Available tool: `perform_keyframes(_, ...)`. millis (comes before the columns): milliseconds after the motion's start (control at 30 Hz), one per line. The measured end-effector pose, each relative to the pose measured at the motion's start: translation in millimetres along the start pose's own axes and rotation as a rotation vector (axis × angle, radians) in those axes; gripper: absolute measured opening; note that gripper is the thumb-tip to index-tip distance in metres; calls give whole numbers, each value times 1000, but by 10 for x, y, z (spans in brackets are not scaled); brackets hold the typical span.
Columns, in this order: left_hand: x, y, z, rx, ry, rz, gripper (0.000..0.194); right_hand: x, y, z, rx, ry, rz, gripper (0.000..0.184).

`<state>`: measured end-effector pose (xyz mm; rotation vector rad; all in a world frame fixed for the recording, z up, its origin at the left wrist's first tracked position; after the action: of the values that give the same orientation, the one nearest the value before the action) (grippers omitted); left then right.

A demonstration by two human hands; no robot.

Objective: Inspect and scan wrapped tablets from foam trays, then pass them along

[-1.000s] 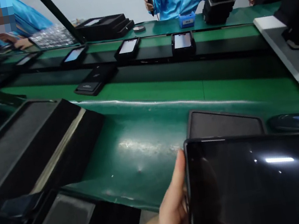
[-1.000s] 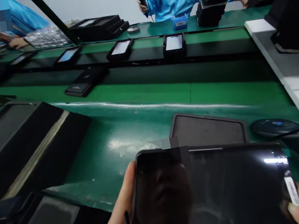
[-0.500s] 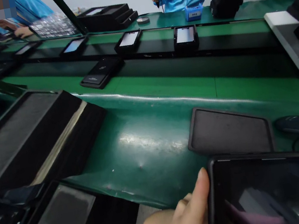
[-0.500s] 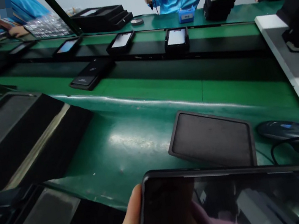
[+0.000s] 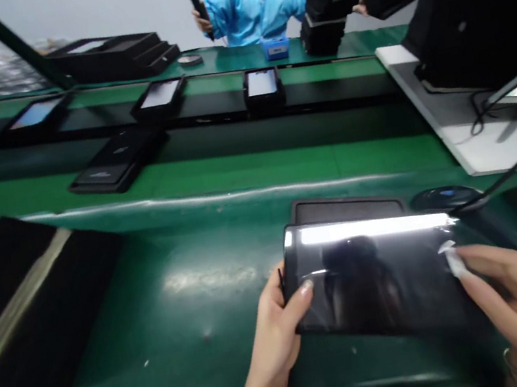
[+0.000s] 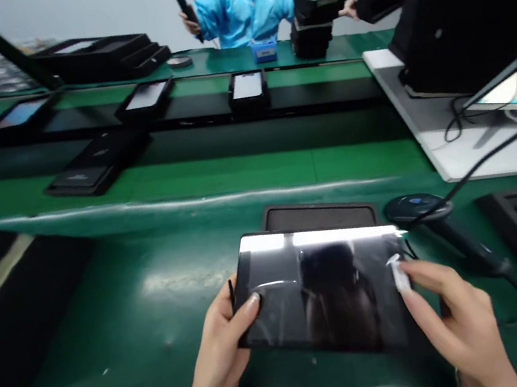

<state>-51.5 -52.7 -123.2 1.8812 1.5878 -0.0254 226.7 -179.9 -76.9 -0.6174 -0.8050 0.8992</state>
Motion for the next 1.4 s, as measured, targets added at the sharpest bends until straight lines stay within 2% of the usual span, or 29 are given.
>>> perform_keyframes(67,181,-26,65,-38,-10,-11,43,181,-226,-53,-289,20,-167,26)
perform_keyframes(133,289,-87,104,-14,20,-43,45,395,-449,-262,-442,134,-248,38)
perform_keyframes(167,319,-117,122,2,25,-59,47,512,-488,-418,-481,191,-184,46)
perform_keyframes(200,338,-145,139,18,21,-77,49,626,-438,-593,-505,223,-16,53)
perform_keyframes(267,357,-179,162,45,5,-102,50,779,-276,-897,-406,235,276,58)
perform_keyframes(333,369,-189,164,63,-2,-110,50,856,-73,-1084,-248,231,501,50)
perform_keyframes(400,382,-200,162,67,0,-124,52,908,63,-1147,-181,237,617,40)
perform_keyframes(500,402,-230,182,61,-24,-145,57,970,130,-959,-154,138,710,40)
perform_keyframes(600,415,-249,191,78,-26,-137,56,939,163,-532,-9,-103,886,63)
perform_keyframes(667,419,-249,190,86,-22,-123,52,900,176,-281,70,-245,985,72)
perform_keyframes(733,418,-241,185,82,-21,-114,51,899,195,-115,105,-330,1020,69)
perform_keyframes(800,412,-229,176,78,-21,-113,51,932,224,-22,119,-347,1018,66)
perform_keyframes(1033,411,-230,183,80,-34,-116,56,957,267,78,113,-359,1053,65)
perform_keyframes(1200,445,-304,221,105,-40,-149,60,970,250,-26,86,-337,1004,68)
perform_keyframes(1400,426,-259,191,114,-79,-145,63,970,273,-80,143,-367,1026,68)
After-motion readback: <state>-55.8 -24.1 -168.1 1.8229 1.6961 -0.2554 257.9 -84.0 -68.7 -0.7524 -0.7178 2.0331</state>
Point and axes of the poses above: each hand's wrist, its own x-axis towards the middle knuckle, its own y-axis out of the palm, z = x × y, the point moved 7 cm from there along x, towards the middle knuckle, and after that the axes turned 8 degrees about -x, right-handed, at the moved point
